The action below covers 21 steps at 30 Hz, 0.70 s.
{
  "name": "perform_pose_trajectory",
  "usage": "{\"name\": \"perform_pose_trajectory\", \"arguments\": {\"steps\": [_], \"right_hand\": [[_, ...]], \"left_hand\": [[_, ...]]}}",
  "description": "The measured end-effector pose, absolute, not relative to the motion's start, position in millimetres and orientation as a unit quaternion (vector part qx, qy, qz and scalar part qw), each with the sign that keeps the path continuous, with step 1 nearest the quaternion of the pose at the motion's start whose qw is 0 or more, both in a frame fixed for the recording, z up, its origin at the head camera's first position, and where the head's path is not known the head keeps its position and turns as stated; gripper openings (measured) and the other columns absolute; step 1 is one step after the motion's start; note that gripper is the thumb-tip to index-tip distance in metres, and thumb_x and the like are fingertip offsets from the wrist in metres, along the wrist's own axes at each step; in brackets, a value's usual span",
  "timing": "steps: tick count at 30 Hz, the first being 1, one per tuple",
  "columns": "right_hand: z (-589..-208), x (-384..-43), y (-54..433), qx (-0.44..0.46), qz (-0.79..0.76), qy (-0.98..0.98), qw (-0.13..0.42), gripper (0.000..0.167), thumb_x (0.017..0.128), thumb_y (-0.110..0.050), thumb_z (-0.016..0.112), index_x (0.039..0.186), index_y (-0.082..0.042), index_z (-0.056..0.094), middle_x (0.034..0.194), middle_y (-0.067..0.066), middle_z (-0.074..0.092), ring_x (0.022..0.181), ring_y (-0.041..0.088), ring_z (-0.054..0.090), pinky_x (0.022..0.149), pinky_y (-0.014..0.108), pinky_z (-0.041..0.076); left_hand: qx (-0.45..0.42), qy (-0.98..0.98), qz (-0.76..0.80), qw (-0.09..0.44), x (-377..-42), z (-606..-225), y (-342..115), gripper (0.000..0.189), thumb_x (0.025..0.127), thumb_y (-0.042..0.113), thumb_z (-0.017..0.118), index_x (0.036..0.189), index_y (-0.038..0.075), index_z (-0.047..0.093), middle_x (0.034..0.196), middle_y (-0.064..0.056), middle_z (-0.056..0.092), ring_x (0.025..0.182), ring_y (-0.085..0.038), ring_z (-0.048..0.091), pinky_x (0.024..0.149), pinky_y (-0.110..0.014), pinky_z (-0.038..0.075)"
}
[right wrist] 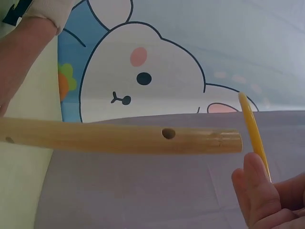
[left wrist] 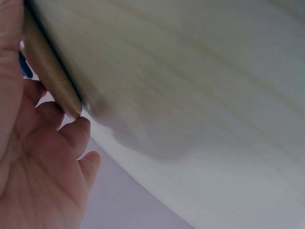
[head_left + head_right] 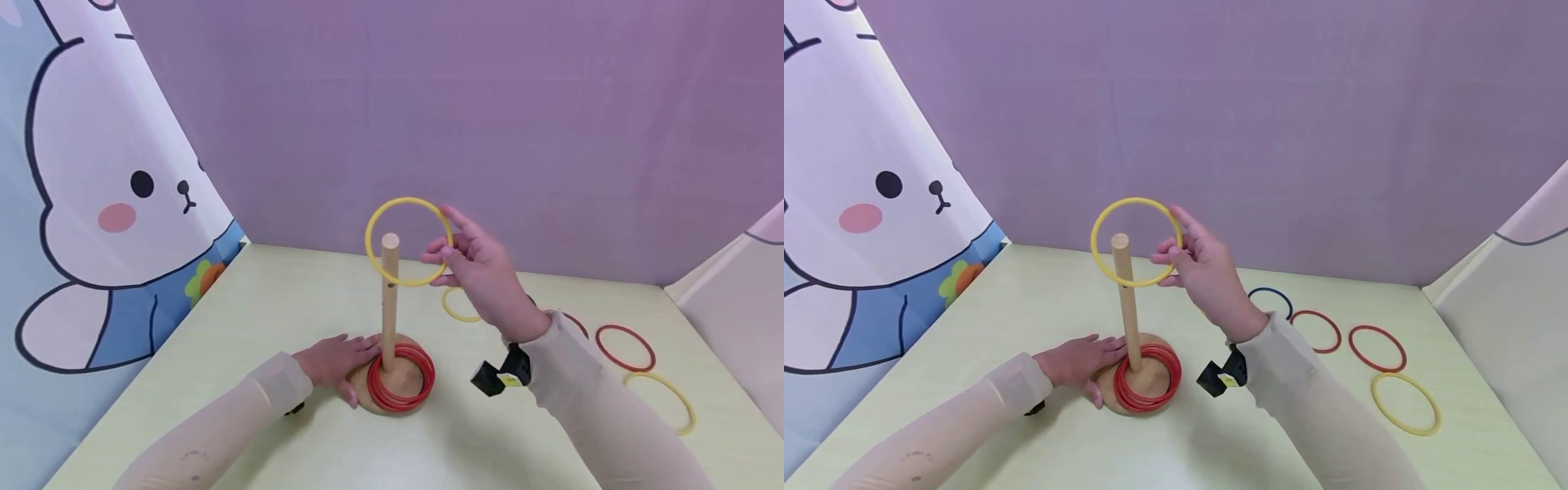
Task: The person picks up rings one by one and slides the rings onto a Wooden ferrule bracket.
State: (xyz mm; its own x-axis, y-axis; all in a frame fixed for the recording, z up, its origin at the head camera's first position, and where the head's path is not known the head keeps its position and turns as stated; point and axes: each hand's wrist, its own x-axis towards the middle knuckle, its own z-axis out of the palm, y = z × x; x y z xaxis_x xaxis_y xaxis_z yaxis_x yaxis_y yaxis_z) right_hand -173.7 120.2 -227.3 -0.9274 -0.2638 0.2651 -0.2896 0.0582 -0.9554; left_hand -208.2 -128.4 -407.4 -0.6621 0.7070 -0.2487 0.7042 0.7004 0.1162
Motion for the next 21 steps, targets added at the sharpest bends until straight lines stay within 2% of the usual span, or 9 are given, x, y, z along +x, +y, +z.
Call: {"name": "perform_pose_trajectory", "arguments": {"steps": [6, 21], "right_hand": [[-228, -175, 116, 0.171, 0.683, -0.709, -0.048, 0.056, 0.098, 0.005, 0.043, 0.151, -0.008, 0.028, 0.104, 0.012, 0.056, 0.092, 0.008, 0.064, 0.071, 0.026, 0.056], [-243, -177, 112, 0.166, 0.672, -0.717, -0.089, 0.053, 0.100, -0.003, 0.045, 0.150, -0.007, 0.030, 0.108, 0.012, 0.055, 0.101, 0.013, 0.062, 0.076, 0.026, 0.056]], "left_hand": [[0.384, 0.912, 0.005, 0.143, -208, -405, -126, 0.106, 0.067, 0.052, 0.080, 0.150, 0.007, 0.032, 0.157, -0.008, 0.024, 0.135, -0.035, 0.036, 0.109, -0.052, 0.029], [0.341, 0.922, 0.011, 0.181, -209, -401, -121, 0.104, 0.067, 0.048, 0.082, 0.152, 0.016, 0.030, 0.158, 0.002, 0.022, 0.137, -0.028, 0.035, 0.113, -0.046, 0.025]]}}
